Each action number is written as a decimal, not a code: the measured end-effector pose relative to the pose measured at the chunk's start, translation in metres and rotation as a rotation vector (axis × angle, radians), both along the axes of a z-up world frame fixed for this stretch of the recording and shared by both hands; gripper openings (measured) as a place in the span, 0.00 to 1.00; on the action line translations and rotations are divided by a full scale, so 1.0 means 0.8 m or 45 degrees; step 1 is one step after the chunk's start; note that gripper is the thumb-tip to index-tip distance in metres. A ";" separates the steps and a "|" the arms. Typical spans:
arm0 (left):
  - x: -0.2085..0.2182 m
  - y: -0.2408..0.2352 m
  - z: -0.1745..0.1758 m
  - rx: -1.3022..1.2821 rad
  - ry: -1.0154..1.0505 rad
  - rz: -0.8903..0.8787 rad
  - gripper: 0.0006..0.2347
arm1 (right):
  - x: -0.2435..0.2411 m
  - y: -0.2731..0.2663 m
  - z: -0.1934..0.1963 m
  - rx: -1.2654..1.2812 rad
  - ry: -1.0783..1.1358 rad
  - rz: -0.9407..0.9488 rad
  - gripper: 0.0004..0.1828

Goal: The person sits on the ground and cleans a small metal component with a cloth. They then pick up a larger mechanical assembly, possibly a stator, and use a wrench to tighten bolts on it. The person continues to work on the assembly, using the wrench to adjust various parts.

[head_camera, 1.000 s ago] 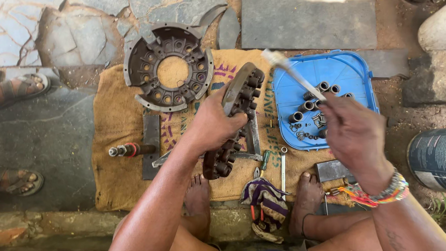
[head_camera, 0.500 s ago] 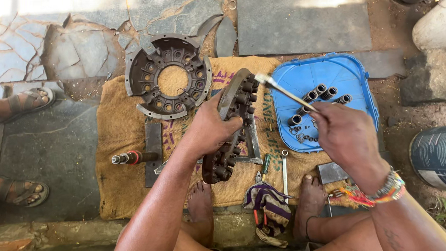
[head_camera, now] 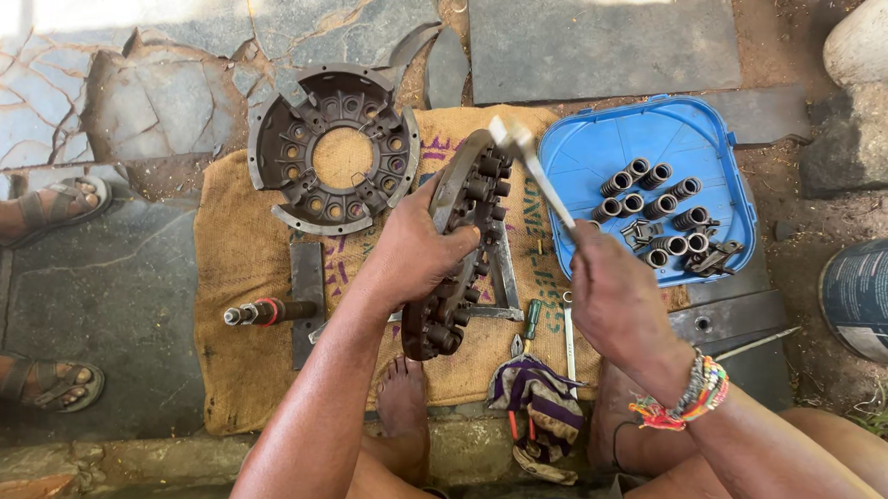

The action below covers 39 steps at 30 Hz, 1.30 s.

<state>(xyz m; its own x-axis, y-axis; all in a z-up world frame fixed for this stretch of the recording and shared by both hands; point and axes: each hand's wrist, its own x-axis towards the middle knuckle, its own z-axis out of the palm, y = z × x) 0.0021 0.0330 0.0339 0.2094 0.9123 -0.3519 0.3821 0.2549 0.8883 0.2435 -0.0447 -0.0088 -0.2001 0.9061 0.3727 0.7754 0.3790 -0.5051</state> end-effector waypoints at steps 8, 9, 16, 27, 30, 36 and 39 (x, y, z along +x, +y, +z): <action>0.000 0.001 -0.003 0.007 0.045 -0.009 0.22 | -0.003 0.002 0.012 -0.261 0.078 -0.141 0.19; 0.000 0.001 -0.002 0.006 0.042 -0.007 0.23 | -0.005 0.004 0.011 -0.275 0.089 -0.142 0.19; -0.002 0.001 -0.010 0.065 0.052 -0.021 0.21 | -0.007 -0.004 0.006 -0.186 0.094 -0.085 0.19; -0.002 0.001 -0.013 0.050 0.022 -0.016 0.22 | -0.004 0.009 -0.001 -0.158 0.076 -0.023 0.15; -0.002 0.005 -0.011 0.075 0.052 -0.030 0.22 | -0.005 0.008 0.001 -0.331 0.113 -0.097 0.17; -0.002 0.004 -0.019 0.103 0.049 -0.029 0.21 | 0.000 0.015 0.000 -0.591 0.193 -0.130 0.12; -0.004 0.005 -0.024 0.148 0.040 -0.029 0.20 | -0.004 0.006 0.002 -0.454 0.212 -0.162 0.13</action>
